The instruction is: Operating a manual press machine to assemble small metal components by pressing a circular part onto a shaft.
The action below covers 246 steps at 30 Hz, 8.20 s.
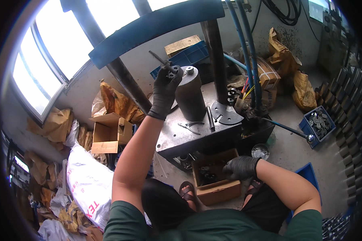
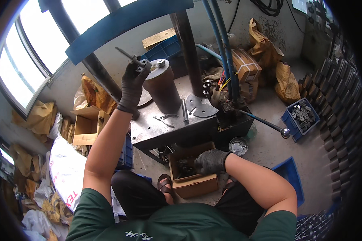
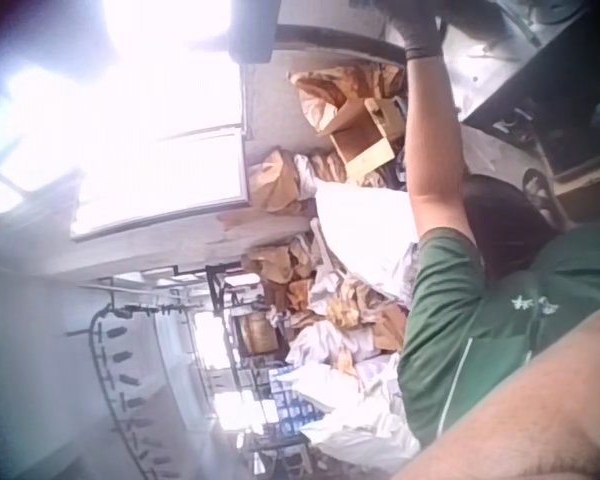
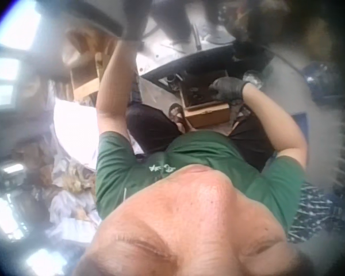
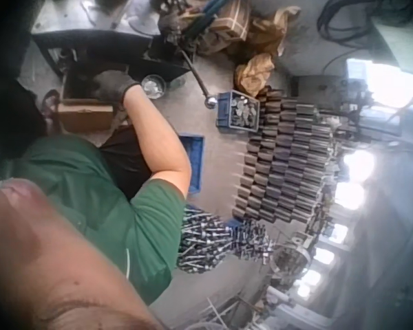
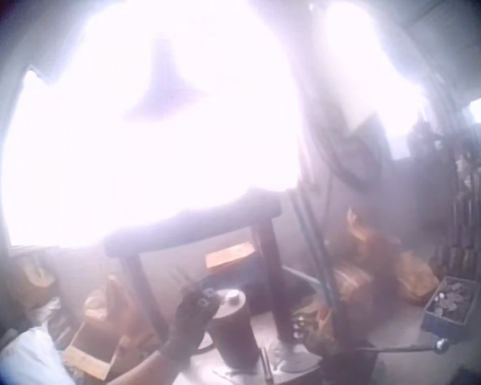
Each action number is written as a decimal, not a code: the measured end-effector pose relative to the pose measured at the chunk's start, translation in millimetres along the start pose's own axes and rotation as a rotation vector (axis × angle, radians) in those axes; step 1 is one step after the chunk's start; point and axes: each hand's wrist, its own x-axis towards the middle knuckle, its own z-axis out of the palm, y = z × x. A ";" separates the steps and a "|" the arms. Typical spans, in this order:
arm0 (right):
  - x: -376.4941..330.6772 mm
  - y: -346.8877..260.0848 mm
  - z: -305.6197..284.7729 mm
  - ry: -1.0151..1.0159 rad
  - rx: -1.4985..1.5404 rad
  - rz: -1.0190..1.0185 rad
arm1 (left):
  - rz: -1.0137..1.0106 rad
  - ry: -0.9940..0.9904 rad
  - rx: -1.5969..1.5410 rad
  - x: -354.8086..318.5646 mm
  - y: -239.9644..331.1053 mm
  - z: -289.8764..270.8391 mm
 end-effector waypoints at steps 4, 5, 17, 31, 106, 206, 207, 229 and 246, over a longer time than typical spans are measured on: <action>2.3 3.4 -7.0 -0.030 0.069 0.074 | 0.035 -0.020 0.185 59.9 -19.4 19.2; 1.8 4.8 -7.8 -0.088 0.087 0.133 | -0.012 -0.034 0.207 67.9 -23.6 22.8; -7.2 15.0 17.2 -0.076 -0.026 0.070 | -0.247 -0.008 -0.057 66.0 -33.8 31.3; -11.6 9.8 19.0 -0.048 -0.076 0.046 | -0.355 -0.017 -0.146 64.7 -33.3 32.8; -204.7 -1.7 -35.1 0.382 -0.066 0.615 | -0.093 0.013 0.462 78.0 -70.3 26.3; 3.8 -38.7 26.8 0.316 1.513 -0.099 | -0.308 -1.019 0.050 -203.6 82.5 28.5; 7.0 -41.0 31.8 0.319 1.527 -0.093 | -0.487 -0.997 -0.004 -203.9 80.6 22.2; 33.0 -43.4 35.2 1.000 1.523 -0.071 | -0.392 -0.591 0.278 -200.6 36.5 23.4; 16.5 -32.8 42.3 1.035 1.478 0.044 | -0.199 -0.530 0.276 -207.1 53.9 36.2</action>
